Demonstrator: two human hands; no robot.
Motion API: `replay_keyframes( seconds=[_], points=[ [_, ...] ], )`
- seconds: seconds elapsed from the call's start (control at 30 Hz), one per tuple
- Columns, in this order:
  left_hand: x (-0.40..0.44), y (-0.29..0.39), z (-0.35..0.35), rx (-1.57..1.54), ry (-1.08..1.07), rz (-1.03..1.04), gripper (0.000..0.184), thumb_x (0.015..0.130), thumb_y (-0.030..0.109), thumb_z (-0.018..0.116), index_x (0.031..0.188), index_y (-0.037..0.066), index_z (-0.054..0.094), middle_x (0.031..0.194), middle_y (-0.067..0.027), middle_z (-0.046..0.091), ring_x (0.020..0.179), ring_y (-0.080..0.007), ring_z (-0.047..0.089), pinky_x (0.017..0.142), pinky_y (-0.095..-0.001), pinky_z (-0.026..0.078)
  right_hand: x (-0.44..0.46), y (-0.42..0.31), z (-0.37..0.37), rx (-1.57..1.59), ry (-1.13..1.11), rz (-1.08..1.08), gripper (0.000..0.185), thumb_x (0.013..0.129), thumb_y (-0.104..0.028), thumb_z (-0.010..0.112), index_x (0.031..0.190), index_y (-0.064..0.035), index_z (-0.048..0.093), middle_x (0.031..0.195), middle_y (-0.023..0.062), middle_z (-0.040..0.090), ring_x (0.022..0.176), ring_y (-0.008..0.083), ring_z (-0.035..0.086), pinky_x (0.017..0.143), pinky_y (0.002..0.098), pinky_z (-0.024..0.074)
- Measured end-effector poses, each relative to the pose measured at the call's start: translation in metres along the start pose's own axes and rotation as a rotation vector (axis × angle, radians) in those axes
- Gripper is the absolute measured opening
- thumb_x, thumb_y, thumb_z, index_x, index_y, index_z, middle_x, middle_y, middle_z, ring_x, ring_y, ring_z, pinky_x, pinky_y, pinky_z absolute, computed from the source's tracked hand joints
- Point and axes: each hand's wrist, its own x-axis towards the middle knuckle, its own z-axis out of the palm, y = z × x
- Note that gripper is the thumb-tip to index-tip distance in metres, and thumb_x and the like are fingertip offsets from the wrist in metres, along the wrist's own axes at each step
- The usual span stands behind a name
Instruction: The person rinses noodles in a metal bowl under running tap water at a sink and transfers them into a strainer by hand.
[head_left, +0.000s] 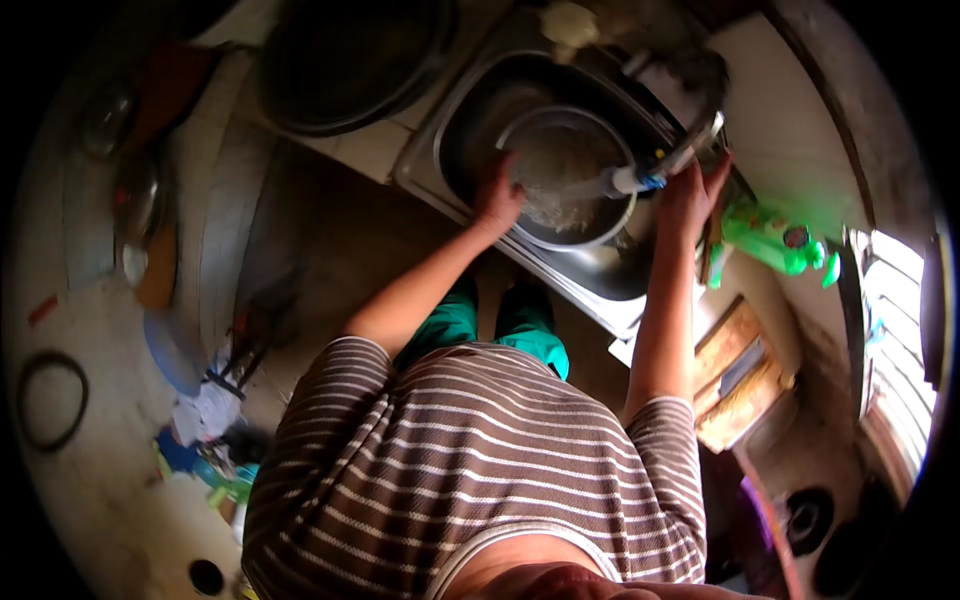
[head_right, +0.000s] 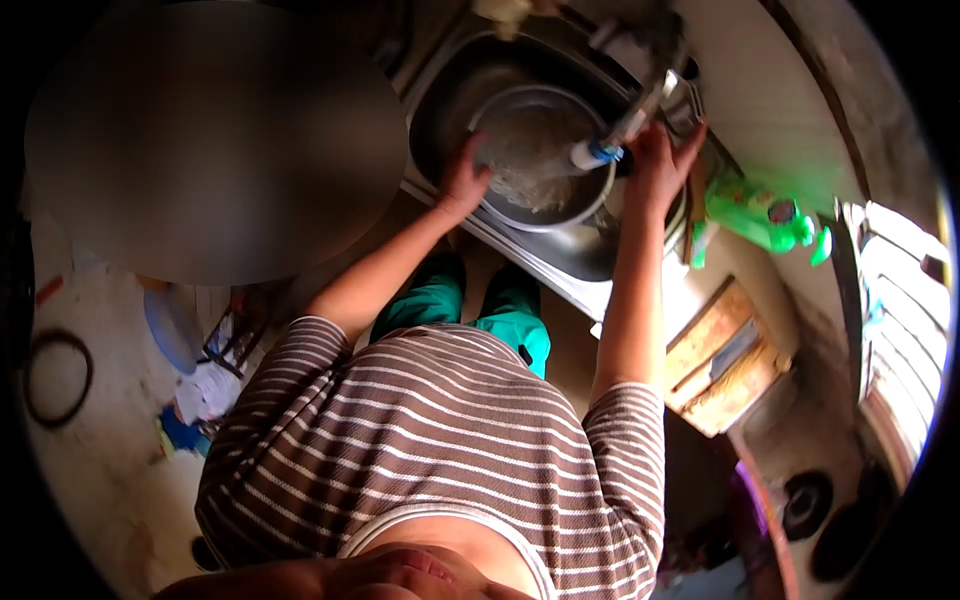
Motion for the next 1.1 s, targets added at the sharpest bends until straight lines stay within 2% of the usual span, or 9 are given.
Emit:
replay_keyframes(
  seconds=[0.17,0.33,0.43,0.5,0.57,0.67,0.83,0.93,1.1],
  points=[
    [-0.037,0.019,-0.021,-0.186,0.015,-0.092,0.051,0.076,-0.004,0.051,0.126,0.007,0.044,0.119,-0.0138,0.053,0.106,-0.0270,0.054,0.087,-0.0320,0.046,-0.014,-0.010,0.012,-0.118,0.001,0.008,0.061,0.083,-0.001,0.052,0.139,-0.0109,0.031,0.130,0.0158,0.044,0.100,0.0226,0.053,0.079,0.0321,0.0470],
    [-0.064,0.033,-0.090,-0.338,0.109,-0.253,0.048,0.078,-0.006,0.050,0.124,0.007,0.043,0.112,-0.0112,0.057,0.091,-0.0213,0.061,0.079,-0.0318,0.049,0.003,0.024,-0.017,-0.246,-0.089,-0.096,0.029,0.078,-0.006,0.063,0.108,-0.0060,0.062,0.143,0.0212,0.024,0.126,0.0325,0.037,0.097,0.0351,0.0415],
    [-0.085,0.013,-0.122,-0.279,0.235,-0.269,0.047,0.079,-0.006,0.050,0.124,0.007,0.043,0.111,-0.0118,0.058,0.088,-0.0206,0.062,0.078,-0.0314,0.050,-0.013,0.013,-0.012,-1.231,-0.218,-0.708,0.035,0.078,-0.004,0.064,0.113,-0.0065,0.061,0.142,0.0207,0.027,0.122,0.0318,0.041,0.093,0.0357,0.0448],
    [-0.096,0.006,-0.149,-0.308,0.291,-0.330,0.044,0.080,-0.006,0.050,0.122,0.006,0.045,0.110,-0.0120,0.058,0.086,-0.0194,0.063,0.077,-0.0303,0.050,-0.025,0.010,0.011,0.068,-0.099,0.047,0.036,0.079,-0.004,0.064,0.114,-0.0059,0.060,0.139,0.0209,0.032,0.116,0.0309,0.047,0.093,0.0345,0.0454],
    [-0.107,-0.008,-0.164,-0.300,0.329,-0.359,0.043,0.080,-0.005,0.050,0.121,0.005,0.046,0.111,-0.0124,0.058,0.086,-0.0193,0.063,0.076,-0.0297,0.050,-0.041,0.000,0.025,-0.041,-0.089,0.005,0.048,0.080,-0.004,0.062,0.126,-0.0089,0.050,0.133,0.0201,0.040,0.110,0.0313,0.052,0.091,0.0363,0.0469],
    [-0.117,-0.029,-0.182,-0.336,0.310,-0.372,0.043,0.081,-0.006,0.050,0.122,0.006,0.046,0.109,-0.0120,0.058,0.085,-0.0182,0.062,0.076,-0.0301,0.050,-0.027,0.034,-0.009,-1.434,-0.336,-1.039,0.055,0.080,-0.002,0.058,0.132,-0.0115,0.044,0.130,0.0201,0.042,0.111,0.0311,0.052,0.089,0.0380,0.0484],
    [-0.123,-0.071,-0.183,-0.744,0.069,-0.351,0.038,0.086,0.001,0.051,0.123,0.009,0.047,0.104,-0.0078,0.058,0.083,-0.0162,0.060,0.074,-0.0287,0.050,-0.115,0.030,-0.015,-0.184,0.011,0.126,0.028,0.080,-0.004,0.052,0.108,-0.0008,0.058,0.070,0.0004,0.051,0.056,0.0071,0.043,0.049,0.0191,0.0358],
    [-0.145,-0.079,-0.182,-1.034,-0.255,-0.373,0.031,0.090,0.010,0.054,0.120,0.007,0.050,0.092,-0.0051,0.058,0.079,-0.0119,0.057,0.069,-0.0248,0.049,-0.202,0.048,-0.045,-0.418,-0.008,0.332,0.005,0.077,-0.008,0.049,0.080,-0.0104,0.052,0.055,-0.0066,0.037,0.047,0.0037,0.038,0.044,0.0180,0.0333],
    [-0.200,-0.048,-0.188,-0.722,-0.741,-0.434,0.025,0.091,0.008,0.050,0.115,0.002,0.051,0.083,-0.0058,0.059,0.071,-0.0108,0.058,0.062,-0.0216,0.049,-0.406,0.042,-0.039,-0.193,0.252,0.409,0.015,0.087,-0.006,0.050,0.098,-0.0019,0.059,0.076,0.0067,0.060,0.063,0.0130,0.058,0.056,0.0239,0.0499]
  ],
)
